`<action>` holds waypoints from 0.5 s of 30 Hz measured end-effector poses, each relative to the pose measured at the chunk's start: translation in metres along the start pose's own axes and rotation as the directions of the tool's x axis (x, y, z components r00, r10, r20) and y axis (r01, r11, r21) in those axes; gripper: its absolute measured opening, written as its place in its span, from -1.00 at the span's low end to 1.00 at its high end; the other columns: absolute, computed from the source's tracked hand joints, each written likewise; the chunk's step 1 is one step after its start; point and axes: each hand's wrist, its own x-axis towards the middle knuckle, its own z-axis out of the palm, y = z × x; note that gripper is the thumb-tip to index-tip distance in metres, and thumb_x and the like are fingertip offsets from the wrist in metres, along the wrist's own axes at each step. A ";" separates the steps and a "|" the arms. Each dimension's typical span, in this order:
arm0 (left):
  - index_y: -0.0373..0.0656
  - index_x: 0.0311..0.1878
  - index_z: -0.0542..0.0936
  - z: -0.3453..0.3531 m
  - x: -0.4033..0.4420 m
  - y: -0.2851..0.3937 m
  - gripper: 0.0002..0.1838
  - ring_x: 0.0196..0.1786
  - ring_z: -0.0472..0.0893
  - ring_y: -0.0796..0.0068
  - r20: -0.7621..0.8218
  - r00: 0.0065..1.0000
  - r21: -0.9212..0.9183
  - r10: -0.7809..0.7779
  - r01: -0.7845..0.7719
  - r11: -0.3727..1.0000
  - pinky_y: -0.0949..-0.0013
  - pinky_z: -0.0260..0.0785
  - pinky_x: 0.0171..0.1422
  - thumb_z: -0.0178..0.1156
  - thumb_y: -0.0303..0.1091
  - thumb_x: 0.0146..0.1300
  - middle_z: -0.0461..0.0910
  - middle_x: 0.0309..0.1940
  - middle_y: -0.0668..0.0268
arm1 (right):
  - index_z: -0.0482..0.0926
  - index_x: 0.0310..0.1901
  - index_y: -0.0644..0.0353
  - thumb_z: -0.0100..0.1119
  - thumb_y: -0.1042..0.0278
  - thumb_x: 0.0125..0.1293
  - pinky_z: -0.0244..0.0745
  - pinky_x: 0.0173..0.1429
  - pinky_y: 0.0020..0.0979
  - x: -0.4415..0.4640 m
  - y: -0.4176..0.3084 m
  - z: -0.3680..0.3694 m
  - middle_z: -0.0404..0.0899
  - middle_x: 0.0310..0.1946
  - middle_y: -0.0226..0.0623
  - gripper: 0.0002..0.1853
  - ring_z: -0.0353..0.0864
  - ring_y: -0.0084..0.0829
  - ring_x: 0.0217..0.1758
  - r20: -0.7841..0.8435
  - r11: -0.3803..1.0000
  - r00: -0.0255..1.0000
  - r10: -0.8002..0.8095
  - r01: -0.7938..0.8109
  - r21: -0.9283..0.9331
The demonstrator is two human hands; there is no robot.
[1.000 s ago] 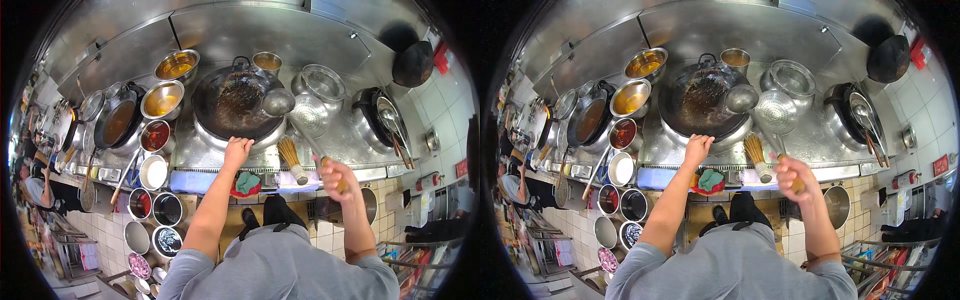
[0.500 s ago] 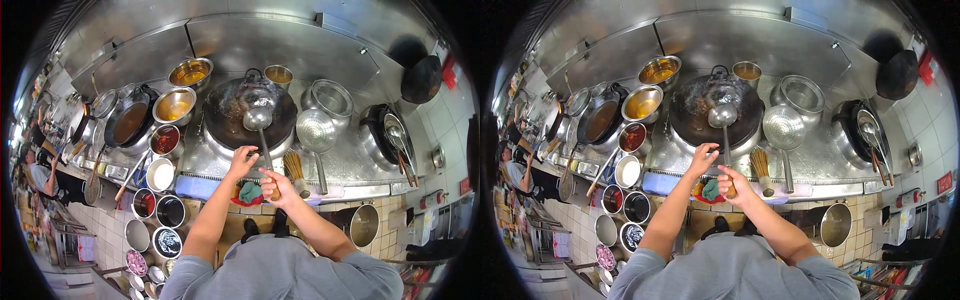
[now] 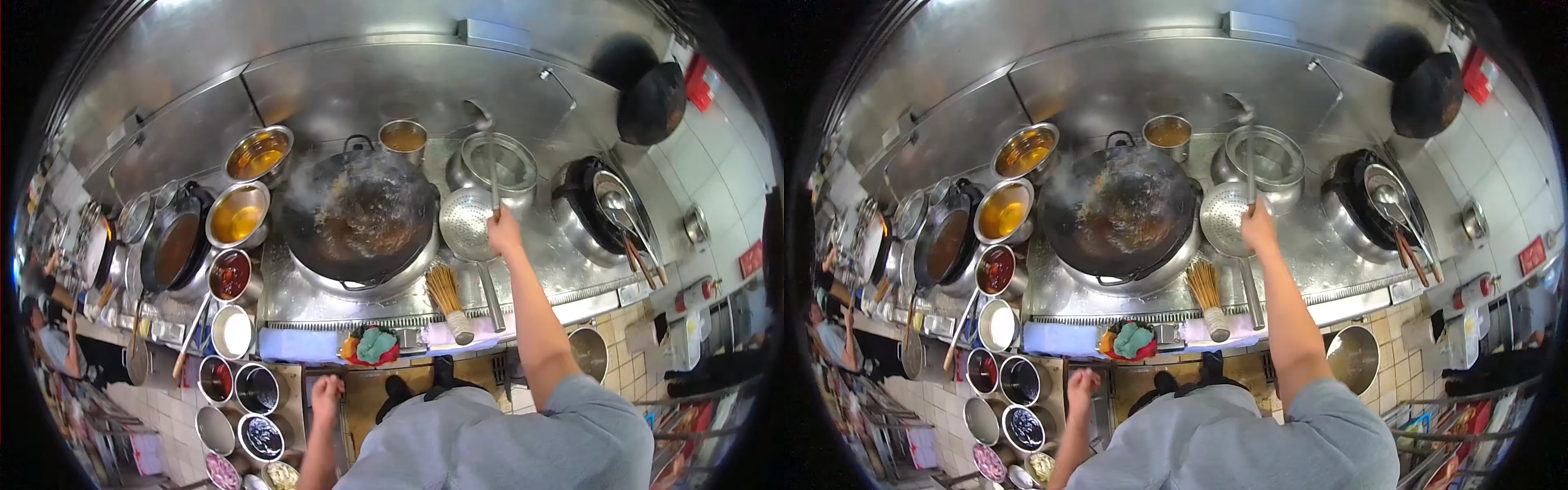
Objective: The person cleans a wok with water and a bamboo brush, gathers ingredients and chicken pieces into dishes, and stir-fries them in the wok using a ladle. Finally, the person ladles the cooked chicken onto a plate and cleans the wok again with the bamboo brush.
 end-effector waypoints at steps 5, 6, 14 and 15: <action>-0.08 -0.51 0.44 0.026 -0.010 -0.024 -0.74 -0.54 0.37 0.69 -0.034 0.993 -0.125 -0.111 0.106 0.986 0.58 0.19 -0.45 0.11 -0.26 0.32 0.51 -0.56 0.42 | 0.41 -0.40 0.25 -0.04 0.50 0.11 0.39 -0.56 -0.32 0.127 0.082 -0.011 0.41 -0.65 -0.28 -0.95 0.38 -0.33 -0.68 0.008 0.964 0.964 0.264 -0.264 -0.041; -0.09 -0.51 0.45 0.035 -0.003 -0.015 -0.74 -0.54 0.36 0.69 0.014 0.999 -0.072 -0.052 0.053 0.996 0.58 0.19 -0.45 0.11 -0.27 0.32 0.50 -0.57 0.42 | 0.43 -0.47 0.27 -0.06 0.52 0.08 0.40 -0.55 -0.30 0.162 0.107 -0.019 0.41 -0.66 -0.26 -0.93 0.39 -0.30 -0.68 0.266 0.776 0.897 0.352 -0.439 0.452; -0.10 -0.35 0.60 0.113 0.078 0.112 -0.91 -0.18 0.45 0.12 0.186 0.560 0.605 0.807 -0.713 0.355 0.16 0.29 -0.08 0.27 -0.37 0.06 0.51 -0.28 0.19 | 0.32 -0.49 0.30 -0.14 0.62 0.11 0.42 -0.47 -0.53 0.058 -0.025 -0.081 0.33 -0.67 -0.37 -0.93 0.38 -0.52 -0.60 0.523 -0.433 0.847 -0.097 -0.509 0.744; -0.03 -0.32 0.62 0.118 0.087 0.125 -0.90 -0.14 0.45 0.14 0.203 0.525 0.645 0.826 -0.707 0.290 0.17 0.28 -0.07 0.28 -0.34 0.06 0.49 -0.22 0.23 | 0.32 -0.49 0.30 -0.14 0.62 0.11 0.42 -0.47 -0.53 0.037 -0.041 -0.086 0.33 -0.67 -0.37 -0.93 0.38 -0.52 -0.60 0.536 -0.428 0.839 -0.097 -0.521 0.739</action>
